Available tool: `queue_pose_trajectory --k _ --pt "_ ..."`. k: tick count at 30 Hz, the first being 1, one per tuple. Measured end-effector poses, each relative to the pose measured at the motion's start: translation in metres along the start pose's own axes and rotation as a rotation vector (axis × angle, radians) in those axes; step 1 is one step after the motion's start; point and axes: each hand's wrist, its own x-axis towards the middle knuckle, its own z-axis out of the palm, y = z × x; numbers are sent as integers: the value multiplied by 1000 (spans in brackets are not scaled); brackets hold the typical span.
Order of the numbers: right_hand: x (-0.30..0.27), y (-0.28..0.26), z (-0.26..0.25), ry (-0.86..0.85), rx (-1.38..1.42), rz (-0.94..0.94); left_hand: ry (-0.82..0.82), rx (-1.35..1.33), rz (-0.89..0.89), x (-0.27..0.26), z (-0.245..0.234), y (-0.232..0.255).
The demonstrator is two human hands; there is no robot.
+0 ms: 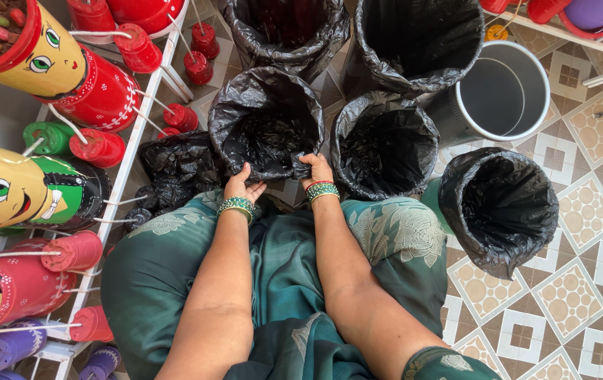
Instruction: The person sits on the floor and lines several small planters with black plastic bags. They open each bag, place it inside a planter, and adjust the edges to fit neatly.
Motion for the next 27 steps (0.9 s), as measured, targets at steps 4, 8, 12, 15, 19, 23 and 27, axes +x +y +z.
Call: queue_pose_trajectory --k 4,8,12,15,19,23,27 --pt "-5 -1 1 -78 -23 -22 4 -11 13 -3 4 1" --pt "-18 -3 -2 -120 36 -38 1 -26 -2 -5 10 -2" --pt "-17 -4 -6 -167 52 -77 -17 23 2 -8 12 -5" --pt "-9 -2 -8 -50 5 -96 -16 58 21 -6 9 -5" --pt "-1 3 -11 199 -135 -77 -31 192 62 4 6 -4" --pt "2 4 -1 191 -30 -167 -39 316 117 14 2 -5" --pt "-7 -7 11 136 -51 -115 -21 314 119 19 2 -6"
